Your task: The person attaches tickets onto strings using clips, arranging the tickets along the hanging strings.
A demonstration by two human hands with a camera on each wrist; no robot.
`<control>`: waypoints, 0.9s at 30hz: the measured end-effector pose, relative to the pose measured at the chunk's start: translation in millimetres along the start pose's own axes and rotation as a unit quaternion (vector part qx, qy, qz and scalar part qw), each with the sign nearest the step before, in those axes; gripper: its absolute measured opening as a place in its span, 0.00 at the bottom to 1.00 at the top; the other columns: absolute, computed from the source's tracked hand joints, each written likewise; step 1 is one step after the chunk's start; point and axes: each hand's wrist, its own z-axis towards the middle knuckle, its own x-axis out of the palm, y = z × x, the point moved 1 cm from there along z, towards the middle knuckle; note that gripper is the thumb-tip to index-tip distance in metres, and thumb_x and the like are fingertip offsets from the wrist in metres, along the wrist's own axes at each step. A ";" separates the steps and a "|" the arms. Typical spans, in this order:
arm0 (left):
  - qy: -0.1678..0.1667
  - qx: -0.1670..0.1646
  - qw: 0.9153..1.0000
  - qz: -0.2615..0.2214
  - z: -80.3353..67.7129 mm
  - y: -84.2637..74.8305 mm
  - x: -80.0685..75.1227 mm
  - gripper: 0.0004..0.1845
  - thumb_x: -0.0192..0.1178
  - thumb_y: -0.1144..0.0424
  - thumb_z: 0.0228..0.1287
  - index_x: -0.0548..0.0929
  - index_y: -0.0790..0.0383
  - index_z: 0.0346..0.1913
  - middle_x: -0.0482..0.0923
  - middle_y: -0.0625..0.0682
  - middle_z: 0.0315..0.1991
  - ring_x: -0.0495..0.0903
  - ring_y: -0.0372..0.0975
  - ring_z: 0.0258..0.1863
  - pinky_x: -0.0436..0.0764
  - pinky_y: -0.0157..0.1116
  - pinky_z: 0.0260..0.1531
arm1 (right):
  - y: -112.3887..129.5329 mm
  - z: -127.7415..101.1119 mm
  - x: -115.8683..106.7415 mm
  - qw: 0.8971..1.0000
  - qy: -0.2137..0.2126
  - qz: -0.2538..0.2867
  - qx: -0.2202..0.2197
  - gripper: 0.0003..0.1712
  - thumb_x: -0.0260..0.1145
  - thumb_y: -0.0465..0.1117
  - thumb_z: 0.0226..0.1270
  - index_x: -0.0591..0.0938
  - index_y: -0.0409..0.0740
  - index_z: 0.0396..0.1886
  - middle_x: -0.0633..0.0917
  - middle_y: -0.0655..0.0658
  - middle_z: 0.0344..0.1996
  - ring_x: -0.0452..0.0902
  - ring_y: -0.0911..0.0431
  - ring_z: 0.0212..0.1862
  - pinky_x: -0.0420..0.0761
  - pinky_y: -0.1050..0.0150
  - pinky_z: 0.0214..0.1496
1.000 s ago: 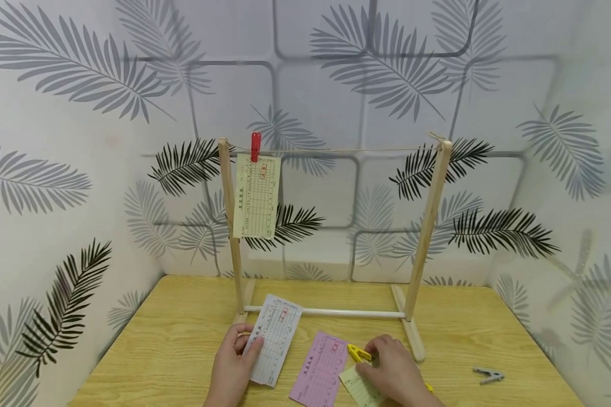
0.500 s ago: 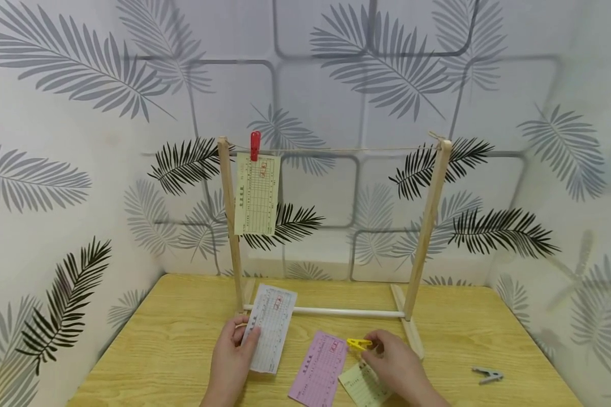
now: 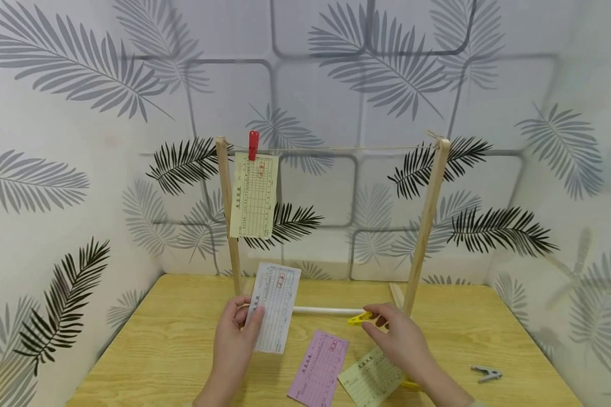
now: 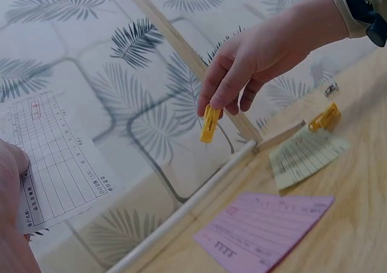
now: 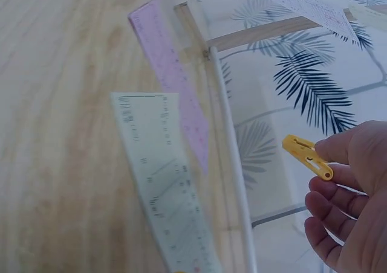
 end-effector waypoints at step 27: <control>-0.011 0.082 0.995 -0.048 32.1 -54.7 23.8 0.12 0.65 0.70 0.81 0.79 0.64 0.60 0.92 0.60 0.49 0.92 0.43 0.41 0.90 0.38 0.35 | 86.2 70.6 -97.1 0.991 -0.040 0.031 -0.121 0.21 0.73 0.42 0.81 0.85 0.42 0.67 0.90 0.47 0.47 0.87 0.49 0.50 0.86 0.47 0.56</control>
